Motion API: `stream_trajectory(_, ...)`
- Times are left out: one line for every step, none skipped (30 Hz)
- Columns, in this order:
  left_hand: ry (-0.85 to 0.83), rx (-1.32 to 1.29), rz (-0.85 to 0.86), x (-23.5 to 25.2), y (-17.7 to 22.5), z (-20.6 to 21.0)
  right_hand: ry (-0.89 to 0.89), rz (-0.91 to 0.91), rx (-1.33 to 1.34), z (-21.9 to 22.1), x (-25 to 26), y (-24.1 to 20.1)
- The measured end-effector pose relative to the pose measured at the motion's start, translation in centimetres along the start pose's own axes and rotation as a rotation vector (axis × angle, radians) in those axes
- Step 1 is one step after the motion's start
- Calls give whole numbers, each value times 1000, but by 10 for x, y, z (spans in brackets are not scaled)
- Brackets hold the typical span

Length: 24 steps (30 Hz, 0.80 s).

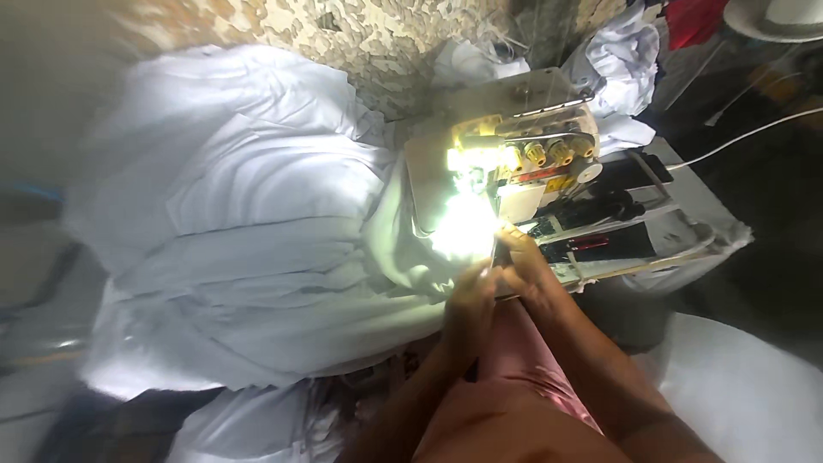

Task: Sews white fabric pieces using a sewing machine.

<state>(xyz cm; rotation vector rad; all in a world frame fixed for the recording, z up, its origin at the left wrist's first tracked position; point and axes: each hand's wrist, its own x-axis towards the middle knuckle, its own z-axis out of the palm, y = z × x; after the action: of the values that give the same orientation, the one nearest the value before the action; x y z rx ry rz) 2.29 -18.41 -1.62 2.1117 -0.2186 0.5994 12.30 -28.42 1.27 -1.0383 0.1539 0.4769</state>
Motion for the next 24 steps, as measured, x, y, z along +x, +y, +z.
stream_trajectory(-18,7,118,-11,-3,10,74,12,86,-2,10,-3)
stream_trajectory(-75,0,215,-22,-8,18,125,25,163,-5,19,-5)
stream_trajectory(-206,-29,239,-35,-12,21,157,32,205,-7,25,-5)
stream_trajectory(-403,-71,167,-48,-18,23,179,25,202,-9,26,-4)
stream_trajectory(-644,-135,-11,-58,-26,22,193,-10,133,-10,22,-2)
stream_trajectory(-841,-221,-273,-64,-38,22,192,-86,-5,-10,12,1)
stream_trajectory(-928,-286,-537,-72,-53,25,184,-222,-183,-12,5,6)
stream_trajectory(-904,-286,-762,-80,-68,26,172,-382,-378,-14,-2,11)
stream_trajectory(-760,-241,-896,-87,-80,25,150,-535,-548,-12,-8,14)
stream_trajectory(-616,-111,-967,-90,-87,23,94,-679,-705,-7,-11,14)
stream_trajectory(-535,32,-986,-96,-91,17,17,-806,-839,2,-14,16)
stream_trajectory(-489,148,-963,-106,-92,10,-99,-910,-950,13,-16,21)
stream_trajectory(-498,210,-954,-115,-91,0,-237,-1002,-1066,25,-15,27)
stream_trajectory(-511,227,-965,-120,-85,-10,-372,-1104,-1183,38,-10,36)
stream_trajectory(-498,224,-926,-128,-78,-20,-510,-1160,-1300,50,-4,44)
stream_trajectory(-516,220,-888,-138,-72,-29,-666,-1144,-1419,62,1,49)
stream_trajectory(-573,209,-870,-144,-64,-38,-799,-1085,-1542,75,7,51)
stream_trajectory(-600,179,-846,-153,-56,-46,-882,-1016,-1650,86,14,54)
stream_trajectory(-607,172,-827,-161,-47,-54,-908,-961,-1730,94,23,58)
stream_trajectory(-542,200,-801,-170,-37,-63,-898,-918,-1780,100,34,63)
stream_trajectory(-429,242,-792,-181,-26,-72,-885,-872,-1826,104,42,64)
stream_trajectory(-297,271,-825,-187,-13,-83,-879,-840,-1856,108,46,63)
stream_trajectory(-170,300,-936,-182,6,-99,-866,-839,-1840,109,45,58)
stream_trajectory(-24,353,-1097,-169,28,-119,-852,-849,-1752,109,40,51)
